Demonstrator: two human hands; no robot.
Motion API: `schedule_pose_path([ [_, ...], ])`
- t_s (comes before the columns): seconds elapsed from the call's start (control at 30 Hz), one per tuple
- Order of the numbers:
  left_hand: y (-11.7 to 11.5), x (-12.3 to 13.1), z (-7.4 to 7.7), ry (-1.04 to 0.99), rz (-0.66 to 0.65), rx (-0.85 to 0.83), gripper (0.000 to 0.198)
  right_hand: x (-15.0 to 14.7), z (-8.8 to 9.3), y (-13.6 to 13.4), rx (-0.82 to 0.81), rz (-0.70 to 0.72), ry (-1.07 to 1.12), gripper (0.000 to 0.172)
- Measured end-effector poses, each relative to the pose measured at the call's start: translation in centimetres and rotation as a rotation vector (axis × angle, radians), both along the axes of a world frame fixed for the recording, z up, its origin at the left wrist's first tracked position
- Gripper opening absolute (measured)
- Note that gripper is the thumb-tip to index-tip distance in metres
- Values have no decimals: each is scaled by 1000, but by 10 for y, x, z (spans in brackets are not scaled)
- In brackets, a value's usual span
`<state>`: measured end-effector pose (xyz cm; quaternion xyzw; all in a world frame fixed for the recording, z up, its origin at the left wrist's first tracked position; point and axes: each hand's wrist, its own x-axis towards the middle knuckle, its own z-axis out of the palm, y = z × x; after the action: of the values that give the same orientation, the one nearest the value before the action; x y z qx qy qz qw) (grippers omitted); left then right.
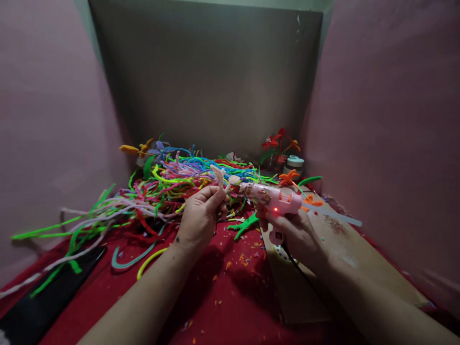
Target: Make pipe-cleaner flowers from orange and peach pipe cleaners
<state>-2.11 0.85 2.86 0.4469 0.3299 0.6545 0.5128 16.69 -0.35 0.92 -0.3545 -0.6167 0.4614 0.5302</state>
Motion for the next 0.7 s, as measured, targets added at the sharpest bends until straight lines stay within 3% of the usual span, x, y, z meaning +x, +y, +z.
schedule_pose_path([
  [0.7,-2,2,0,79,20,6,24,2,-9,4,56,-67,-110,19],
])
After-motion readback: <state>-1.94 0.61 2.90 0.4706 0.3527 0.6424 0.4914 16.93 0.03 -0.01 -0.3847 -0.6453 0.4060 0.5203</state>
